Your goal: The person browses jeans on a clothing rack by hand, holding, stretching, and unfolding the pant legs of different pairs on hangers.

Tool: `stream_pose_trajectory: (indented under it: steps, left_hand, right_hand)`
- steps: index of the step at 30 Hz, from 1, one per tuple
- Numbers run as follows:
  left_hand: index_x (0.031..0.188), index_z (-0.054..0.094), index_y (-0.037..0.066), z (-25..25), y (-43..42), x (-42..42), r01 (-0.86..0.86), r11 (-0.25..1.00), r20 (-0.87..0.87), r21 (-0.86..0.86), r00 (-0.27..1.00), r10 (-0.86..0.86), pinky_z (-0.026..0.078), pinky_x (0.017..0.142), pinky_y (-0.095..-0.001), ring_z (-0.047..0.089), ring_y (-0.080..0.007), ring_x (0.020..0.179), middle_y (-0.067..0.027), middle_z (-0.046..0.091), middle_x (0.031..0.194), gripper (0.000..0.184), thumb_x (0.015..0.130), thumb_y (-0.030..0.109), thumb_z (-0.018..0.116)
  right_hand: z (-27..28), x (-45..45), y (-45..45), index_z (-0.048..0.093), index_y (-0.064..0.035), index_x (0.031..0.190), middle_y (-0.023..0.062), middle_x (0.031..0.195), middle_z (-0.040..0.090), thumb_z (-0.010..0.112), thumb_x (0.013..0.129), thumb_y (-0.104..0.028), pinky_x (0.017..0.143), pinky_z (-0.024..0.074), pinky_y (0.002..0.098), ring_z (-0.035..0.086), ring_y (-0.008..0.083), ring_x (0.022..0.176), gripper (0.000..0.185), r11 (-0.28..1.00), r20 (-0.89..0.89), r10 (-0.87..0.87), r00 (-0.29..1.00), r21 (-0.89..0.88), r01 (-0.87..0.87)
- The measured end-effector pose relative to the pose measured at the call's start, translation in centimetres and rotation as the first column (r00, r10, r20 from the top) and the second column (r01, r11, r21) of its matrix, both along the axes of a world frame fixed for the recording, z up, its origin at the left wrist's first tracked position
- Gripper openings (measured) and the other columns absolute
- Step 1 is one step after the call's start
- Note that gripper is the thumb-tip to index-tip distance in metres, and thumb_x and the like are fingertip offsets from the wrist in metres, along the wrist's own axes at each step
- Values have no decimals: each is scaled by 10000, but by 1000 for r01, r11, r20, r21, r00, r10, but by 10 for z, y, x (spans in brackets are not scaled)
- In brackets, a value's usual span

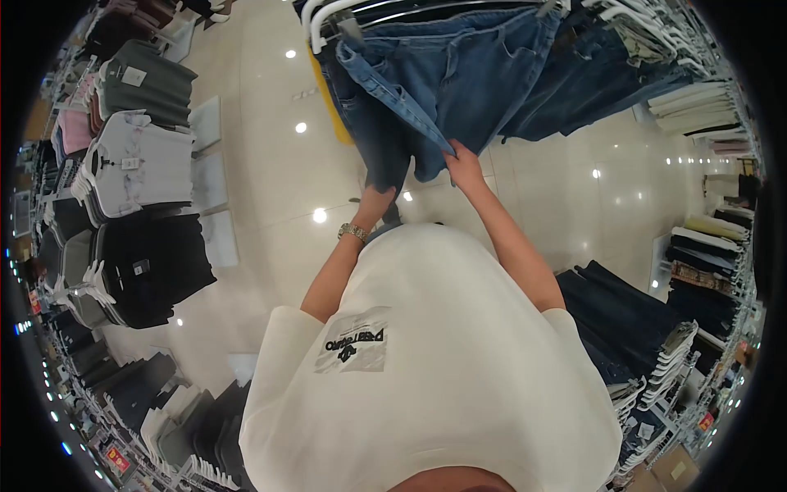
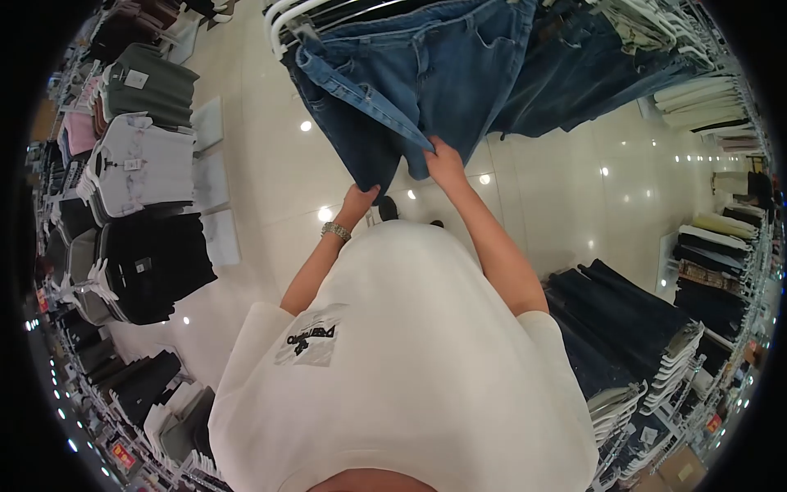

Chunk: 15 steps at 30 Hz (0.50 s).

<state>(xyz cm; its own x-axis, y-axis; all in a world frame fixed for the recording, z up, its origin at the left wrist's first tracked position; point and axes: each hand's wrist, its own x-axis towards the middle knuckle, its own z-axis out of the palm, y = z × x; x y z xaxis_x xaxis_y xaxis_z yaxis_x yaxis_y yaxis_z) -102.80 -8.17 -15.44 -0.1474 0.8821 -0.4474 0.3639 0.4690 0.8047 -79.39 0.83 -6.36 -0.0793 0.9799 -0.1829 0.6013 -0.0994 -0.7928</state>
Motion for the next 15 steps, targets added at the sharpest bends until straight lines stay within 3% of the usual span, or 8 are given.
stream_pose_trajectory:
  steps: [2,3,6,7,10,13,15]
  left_hand:
    - [1030,689,-22,-25,-14,7,44,995,37,-89,998,-41,522,680,-395,700,-332,761,-213,706,825,397,866,340,683]
    - [1057,670,-38,-9,-20,10,74,989,23,-130,997,-72,521,726,-409,693,-361,824,-231,705,886,416,897,345,650]
    - [1101,646,-46,12,-44,10,148,979,-155,136,980,-127,510,797,-429,669,-399,919,-254,694,975,423,933,340,610]
    - [1137,626,-42,18,-50,8,149,985,-160,87,978,-134,490,856,-444,638,-424,994,-262,681,1037,415,965,332,574]
    - [1133,626,-35,36,-73,9,49,999,-237,20,971,-43,493,846,-440,643,-422,981,-258,684,1025,407,983,336,551]
    - [1139,623,-34,35,-97,12,-53,983,-259,174,961,98,497,839,-425,647,-417,978,-253,684,1034,388,1000,316,528]
    - [1145,622,-32,46,-110,10,-101,986,-253,132,958,132,498,835,-417,652,-408,977,-251,684,1045,377,1005,302,521]
  right_hand:
    - [-1,1,-1,643,-78,1131,219,917,673,555,938,-248,791,489,428,651,394,913,271,999,26,29,999,27,-30]
    - [-2,2,-2,645,-83,1132,222,928,675,556,939,-256,794,491,436,648,404,922,275,998,38,46,998,39,-47]
    - [0,0,-9,645,-90,1172,237,1010,675,559,908,-235,856,494,473,632,419,989,313,996,-51,73,996,55,-70]
    - [-7,-1,-11,645,-93,1175,236,1012,676,559,908,-238,855,495,474,632,418,988,316,995,-49,91,995,55,-89]
    - [-23,-5,-17,646,-100,1188,233,1019,677,558,905,-243,854,497,475,634,415,983,329,988,-55,147,988,50,-144]
    - [-33,-4,-25,647,-101,1198,234,1021,678,560,899,-242,853,499,476,637,415,977,341,986,-80,165,983,43,-162]
    - [-40,1,-32,649,-97,1200,235,1018,678,561,896,-237,854,501,476,640,414,971,346,985,-93,171,981,38,-168]
